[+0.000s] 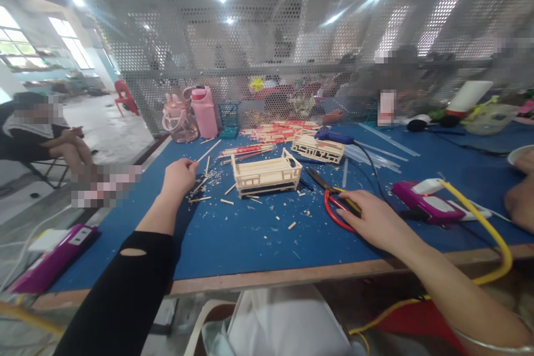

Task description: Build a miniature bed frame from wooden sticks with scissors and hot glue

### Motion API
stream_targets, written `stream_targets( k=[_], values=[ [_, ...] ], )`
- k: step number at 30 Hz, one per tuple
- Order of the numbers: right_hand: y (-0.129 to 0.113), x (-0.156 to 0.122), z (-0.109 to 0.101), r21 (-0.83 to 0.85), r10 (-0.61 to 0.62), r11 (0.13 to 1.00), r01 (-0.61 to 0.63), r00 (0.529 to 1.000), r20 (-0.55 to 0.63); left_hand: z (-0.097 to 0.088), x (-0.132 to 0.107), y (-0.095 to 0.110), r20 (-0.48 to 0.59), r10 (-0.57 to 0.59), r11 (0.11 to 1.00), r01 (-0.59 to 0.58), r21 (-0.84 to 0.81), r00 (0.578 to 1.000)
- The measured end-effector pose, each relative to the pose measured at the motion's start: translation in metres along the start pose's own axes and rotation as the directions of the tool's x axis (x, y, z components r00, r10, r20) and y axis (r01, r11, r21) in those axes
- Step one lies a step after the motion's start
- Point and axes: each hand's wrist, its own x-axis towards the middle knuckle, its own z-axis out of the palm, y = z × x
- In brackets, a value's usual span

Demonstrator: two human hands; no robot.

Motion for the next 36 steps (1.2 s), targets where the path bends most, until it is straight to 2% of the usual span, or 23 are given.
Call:
stream_targets(
  k=[6, 10, 16, 23, 26, 28, 30, 32, 33, 34, 36],
  values=[
    [0.000, 0.003, -0.005, -0.073, 0.047, 0.996, -0.045, 0.999, 0.023, 0.001, -0.003, 0.003, 0.083, -0.030, 0.984, 0.015, 0.177, 0.996],
    [-0.006, 0.009, -0.016, -0.099, 0.080, 0.993, -0.065, 0.985, 0.153, -0.002, -0.005, 0.005, 0.064, -0.068, 0.972, 0.052, 0.228, 0.996],
    [-0.006, 0.013, -0.023, -0.058, 0.085, 0.995, -0.077, 0.986, 0.145, -0.012, -0.007, 0.008, 0.028, -0.148, 0.957, 0.136, 0.256, 0.989],
    [0.003, 0.020, -0.024, 0.019, 0.122, 0.991, -0.131, 0.961, 0.247, -0.013, -0.012, 0.008, 0.130, -0.071, 0.969, 0.038, 0.242, 0.989],
    [0.005, 0.018, -0.023, 0.013, 0.099, 0.994, -0.106, 0.960, 0.261, -0.021, -0.021, 0.023, 0.089, -0.002, 0.977, -0.017, 0.213, 0.996],
    [0.004, 0.014, -0.024, -0.019, 0.078, 0.997, -0.076, 0.967, 0.243, -0.027, -0.036, 0.039, 0.100, 0.082, 0.981, -0.098, 0.169, 0.992],
    [-0.003, 0.008, -0.027, -0.084, 0.030, 0.996, -0.017, 0.988, 0.152, -0.033, -0.060, 0.055, 0.192, 0.194, 0.971, -0.216, 0.103, 0.962],
    [-0.017, 0.003, -0.030, -0.114, -0.099, 0.988, 0.104, 0.994, 0.046, -0.036, -0.084, 0.068, 0.311, 0.330, 0.936, -0.351, 0.012, 0.892],
    [-0.026, 0.001, -0.030, -0.091, -0.190, 0.977, 0.192, 0.981, 0.025, -0.037, -0.093, 0.074, 0.313, 0.366, 0.926, -0.377, -0.027, 0.876],
    [-0.037, 0.000, -0.029, -0.029, -0.286, 0.957, 0.288, 0.957, 0.056, -0.038, -0.100, 0.079, 0.288, 0.398, 0.916, -0.394, -0.076, 0.871],
    [-0.058, 0.000, -0.023, 0.088, -0.406, 0.914, 0.396, 0.896, 0.180, -0.039, -0.101, 0.091, 0.161, 0.425, 0.903, -0.403, -0.151, 0.891]
  ],
)
